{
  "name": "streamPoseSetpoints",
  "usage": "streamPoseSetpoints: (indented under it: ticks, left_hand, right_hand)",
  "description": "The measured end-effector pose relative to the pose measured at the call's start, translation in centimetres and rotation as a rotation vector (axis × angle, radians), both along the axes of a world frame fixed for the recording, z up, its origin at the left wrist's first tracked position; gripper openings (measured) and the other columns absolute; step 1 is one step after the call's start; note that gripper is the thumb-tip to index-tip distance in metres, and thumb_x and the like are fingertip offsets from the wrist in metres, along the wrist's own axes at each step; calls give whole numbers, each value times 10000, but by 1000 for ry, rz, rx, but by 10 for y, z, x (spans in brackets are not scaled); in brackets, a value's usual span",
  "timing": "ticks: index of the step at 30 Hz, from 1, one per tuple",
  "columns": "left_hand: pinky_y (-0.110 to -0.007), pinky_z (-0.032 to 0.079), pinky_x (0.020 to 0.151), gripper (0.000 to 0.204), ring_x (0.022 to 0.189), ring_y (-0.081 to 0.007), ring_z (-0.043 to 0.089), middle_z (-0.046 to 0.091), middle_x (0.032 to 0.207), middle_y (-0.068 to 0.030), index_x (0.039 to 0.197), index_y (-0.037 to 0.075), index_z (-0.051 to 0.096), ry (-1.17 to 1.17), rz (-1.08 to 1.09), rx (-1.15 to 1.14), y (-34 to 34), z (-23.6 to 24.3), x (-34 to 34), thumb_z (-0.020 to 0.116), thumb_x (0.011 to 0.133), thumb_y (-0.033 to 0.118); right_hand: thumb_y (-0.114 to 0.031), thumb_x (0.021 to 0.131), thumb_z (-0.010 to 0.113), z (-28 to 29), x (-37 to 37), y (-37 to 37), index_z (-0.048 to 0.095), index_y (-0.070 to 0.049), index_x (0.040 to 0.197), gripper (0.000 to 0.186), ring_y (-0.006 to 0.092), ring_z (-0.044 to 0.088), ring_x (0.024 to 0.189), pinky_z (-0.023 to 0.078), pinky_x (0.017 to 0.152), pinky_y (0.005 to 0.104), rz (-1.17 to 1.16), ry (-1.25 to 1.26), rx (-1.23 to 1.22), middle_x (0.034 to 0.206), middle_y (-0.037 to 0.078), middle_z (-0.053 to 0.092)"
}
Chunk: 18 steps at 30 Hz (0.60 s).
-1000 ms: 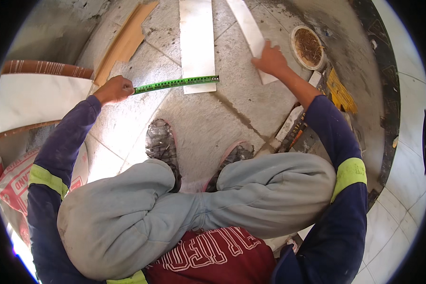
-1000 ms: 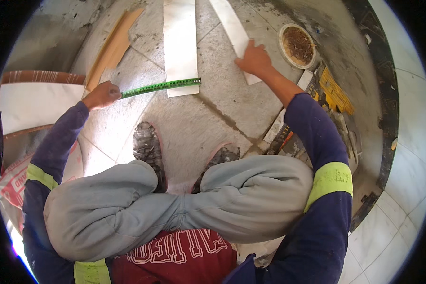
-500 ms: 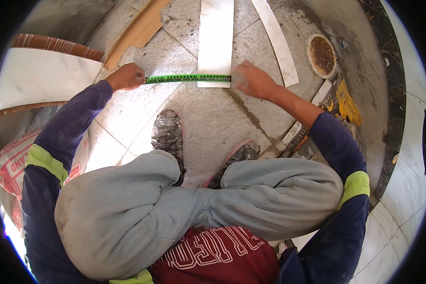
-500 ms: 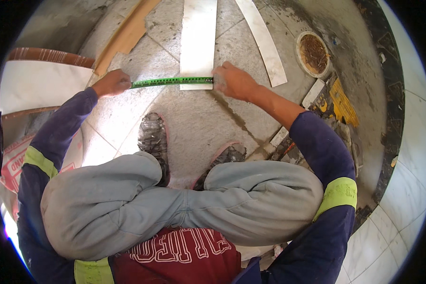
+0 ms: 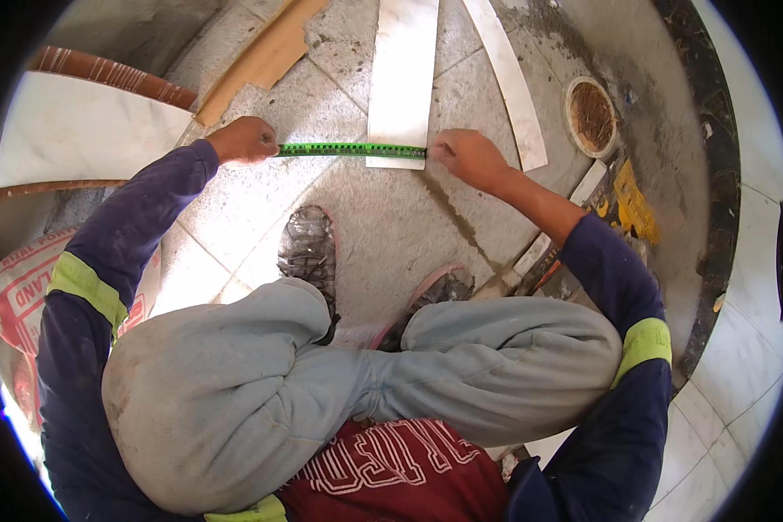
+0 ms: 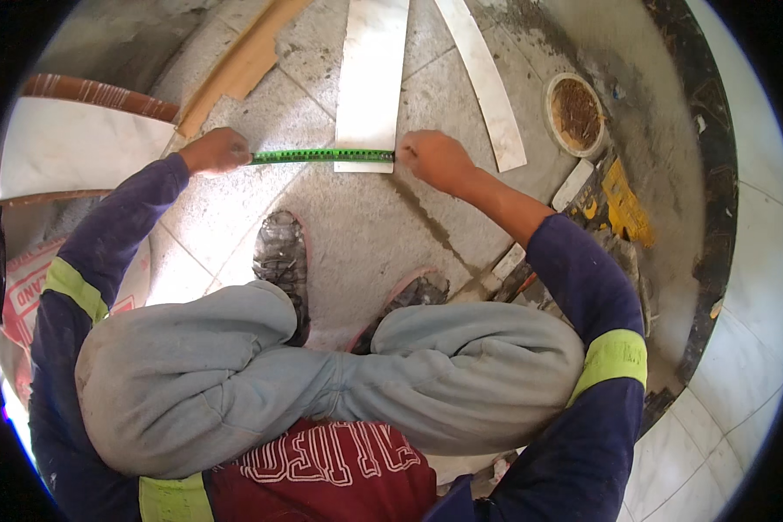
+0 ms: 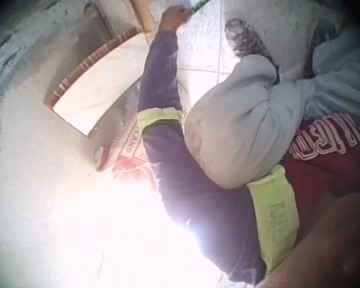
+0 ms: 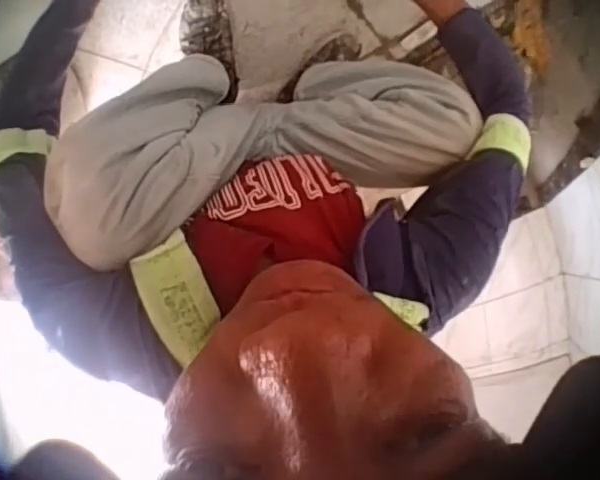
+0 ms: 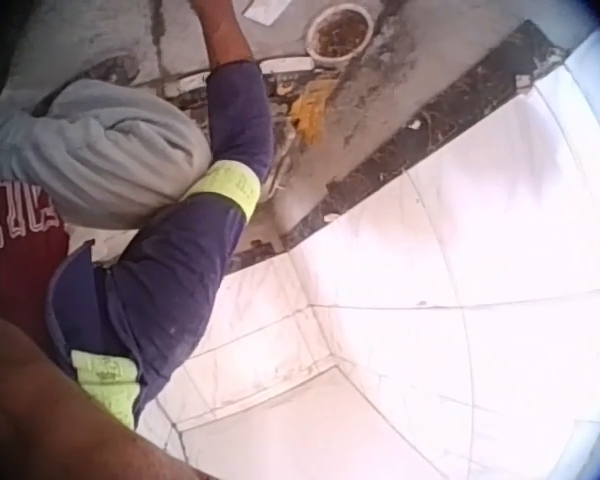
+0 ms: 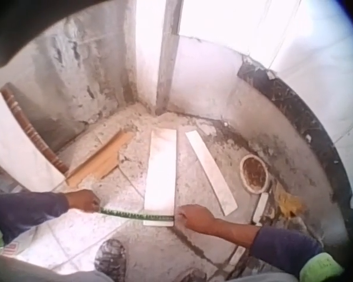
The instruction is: Measuring, marking, and fitting ceramic tiles onto a bathroom wall during renovation.
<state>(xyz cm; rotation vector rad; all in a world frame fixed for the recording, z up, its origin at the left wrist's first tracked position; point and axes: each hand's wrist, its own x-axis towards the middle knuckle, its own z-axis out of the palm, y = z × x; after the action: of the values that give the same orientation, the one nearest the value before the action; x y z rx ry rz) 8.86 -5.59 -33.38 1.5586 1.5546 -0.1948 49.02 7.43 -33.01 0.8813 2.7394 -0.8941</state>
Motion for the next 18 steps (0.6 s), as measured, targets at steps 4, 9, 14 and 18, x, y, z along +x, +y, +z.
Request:
streamPoseSetpoints:
  ticks: [4, 9, 14, 18]
  left_hand:
    - [-432, 498, 713, 254, 747, -323, 658, 689, 793, -186, 884, 24, 724, 14, 0, 28, -3, -4, -1, 647, 854, 264]
    - [-442, 507, 750, 255, 812, -320, 675, 709, 868, -173, 896, 42, 728, 102, -96, 34, 8, 2, 6, 646, 868, 283]
    - [-401, 503, 712, 242, 783, -234, 653, 711, 847, -105, 906, 80, 735, -68, 50, -111, 33, 16, 38, 621, 889, 293]
    - [-339, 476, 725, 224, 795, -163, 616, 694, 846, -50, 967, 95, 734, -294, 257, -92, 51, 15, 69, 615, 910, 276]
  right_hand:
    - [-17, 911, 586, 109, -23, 52, 700, -52, 1050, 183, 182, 646, 873, 522, 793, 317, -360, 407, -21, 966, 84, 683]
    - [-122, 1032, 438, 325, 33, 45, 589, -40, 1260, 286, 191, 591, 1168, 447, 1018, 311, -274, 1265, -644, 1280, 45, 641]
    - [-220, 980, 482, 353, 66, -41, 536, -73, 1281, 339, 211, 601, 1119, 433, 1001, 342, 240, 953, -639, 1237, 69, 635]
    - [-298, 938, 518, 347, 64, -76, 493, -100, 1297, 410, 228, 609, 1081, 422, 988, 367, 360, 791, -617, 1202, 88, 630]
